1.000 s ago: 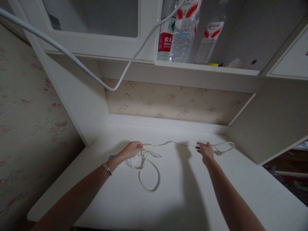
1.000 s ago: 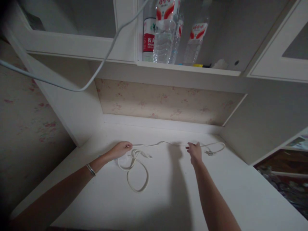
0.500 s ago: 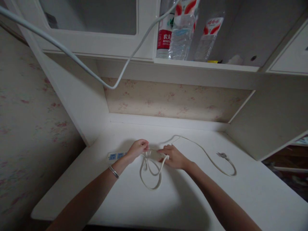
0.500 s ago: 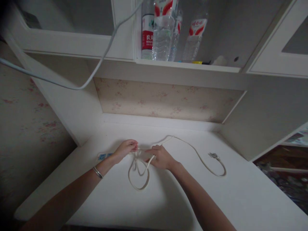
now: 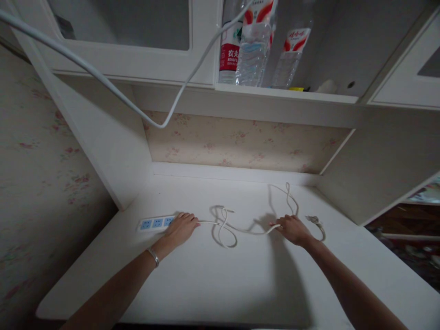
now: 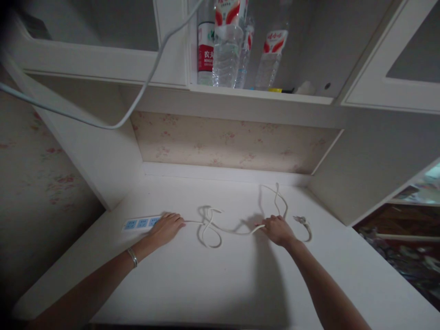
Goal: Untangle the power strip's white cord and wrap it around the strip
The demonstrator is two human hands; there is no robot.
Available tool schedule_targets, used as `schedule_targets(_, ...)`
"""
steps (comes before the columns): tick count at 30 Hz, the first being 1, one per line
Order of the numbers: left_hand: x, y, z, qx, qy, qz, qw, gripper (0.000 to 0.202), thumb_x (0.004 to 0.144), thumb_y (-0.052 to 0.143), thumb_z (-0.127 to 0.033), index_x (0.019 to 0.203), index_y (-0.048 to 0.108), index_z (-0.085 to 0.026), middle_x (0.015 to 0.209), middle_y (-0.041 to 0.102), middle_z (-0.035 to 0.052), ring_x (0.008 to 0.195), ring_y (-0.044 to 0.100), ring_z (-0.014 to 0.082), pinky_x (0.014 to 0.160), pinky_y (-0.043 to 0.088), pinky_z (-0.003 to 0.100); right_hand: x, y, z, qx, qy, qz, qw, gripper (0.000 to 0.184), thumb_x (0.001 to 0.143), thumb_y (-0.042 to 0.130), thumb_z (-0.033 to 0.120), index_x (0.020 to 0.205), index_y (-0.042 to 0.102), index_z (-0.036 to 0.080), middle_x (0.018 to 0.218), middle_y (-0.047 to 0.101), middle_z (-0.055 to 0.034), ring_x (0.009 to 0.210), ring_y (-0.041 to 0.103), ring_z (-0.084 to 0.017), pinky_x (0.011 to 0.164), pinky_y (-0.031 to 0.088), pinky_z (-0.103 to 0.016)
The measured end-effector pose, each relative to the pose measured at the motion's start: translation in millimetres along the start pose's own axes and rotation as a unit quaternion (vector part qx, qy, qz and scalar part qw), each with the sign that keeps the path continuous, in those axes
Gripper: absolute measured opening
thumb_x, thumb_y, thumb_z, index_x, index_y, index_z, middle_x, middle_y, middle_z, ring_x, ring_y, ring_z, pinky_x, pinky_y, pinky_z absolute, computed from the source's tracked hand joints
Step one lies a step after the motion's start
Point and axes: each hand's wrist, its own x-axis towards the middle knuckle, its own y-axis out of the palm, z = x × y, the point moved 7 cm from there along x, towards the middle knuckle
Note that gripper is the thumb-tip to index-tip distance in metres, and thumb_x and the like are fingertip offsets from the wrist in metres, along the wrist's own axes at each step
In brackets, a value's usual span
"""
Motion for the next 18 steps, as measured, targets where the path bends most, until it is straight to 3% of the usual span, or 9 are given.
schedule_targets(4, -11, -8.3, 58, 0.017, -0.088, -0.034, 0.995, 0.029, 0.096, 0.036, -0.031, 0.088, 0.061, -0.019, 0.089, 0.064, 0.0078, 0.09, 0.058, 0.0215, 0.086, 0.039, 0.037, -7, 30, -67, -0.015, 0.152, 0.01, 0.988, 0.04, 0.095, 0.035, 0.042, 0.105, 0.067, 0.02, 0.097, 0.069, -0.0135, 0.095, 0.062, -0.027, 0.084, 0.042, -0.039)
schedule_targets(8, -25, -17.5, 108, 0.027, -0.172, -0.063, 0.983, 0.033, 0.097, 0.029, -0.027, 0.086, 0.058, -0.016, 0.086, 0.064, 0.0109, 0.085, 0.06, 0.0224, 0.08, 0.041, 0.036, -13, 50, -99, -0.013, 0.217, 0.005, 0.976, 0.037, 0.095, 0.034, 0.031, 0.105, 0.064, 0.014, 0.103, 0.064, -0.0178, 0.097, 0.062, -0.03, 0.08, 0.045, -0.039)
schedule_targets(12, -31, -15.6, 128, 0.02, -0.211, -0.074, 0.975, 0.032, 0.097, 0.029, -0.028, 0.085, 0.057, -0.017, 0.086, 0.064, 0.0085, 0.083, 0.06, 0.0201, 0.078, 0.043, 0.032, -13, 62, -109, -0.006, 0.249, -0.002, 0.968, 0.033, 0.09, 0.037, 0.016, 0.114, 0.059, 0.011, 0.106, 0.06, -0.019, 0.093, 0.063, -0.027, 0.08, 0.045, -0.036)
schedule_targets(18, -38, -16.9, 151, 0.018, -0.266, -0.091, 0.96, 0.031, 0.095, 0.029, -0.027, 0.084, 0.057, -0.019, 0.091, 0.063, 0.0097, 0.089, 0.06, 0.0215, 0.081, 0.045, 0.033, -19, 67, -120, 0.012, 0.272, -0.006, 0.962, 0.034, 0.086, 0.037, 0.018, 0.11, 0.062, 0.016, 0.108, 0.058, -0.0182, 0.09, 0.064, -0.027, 0.075, 0.048, -0.035)
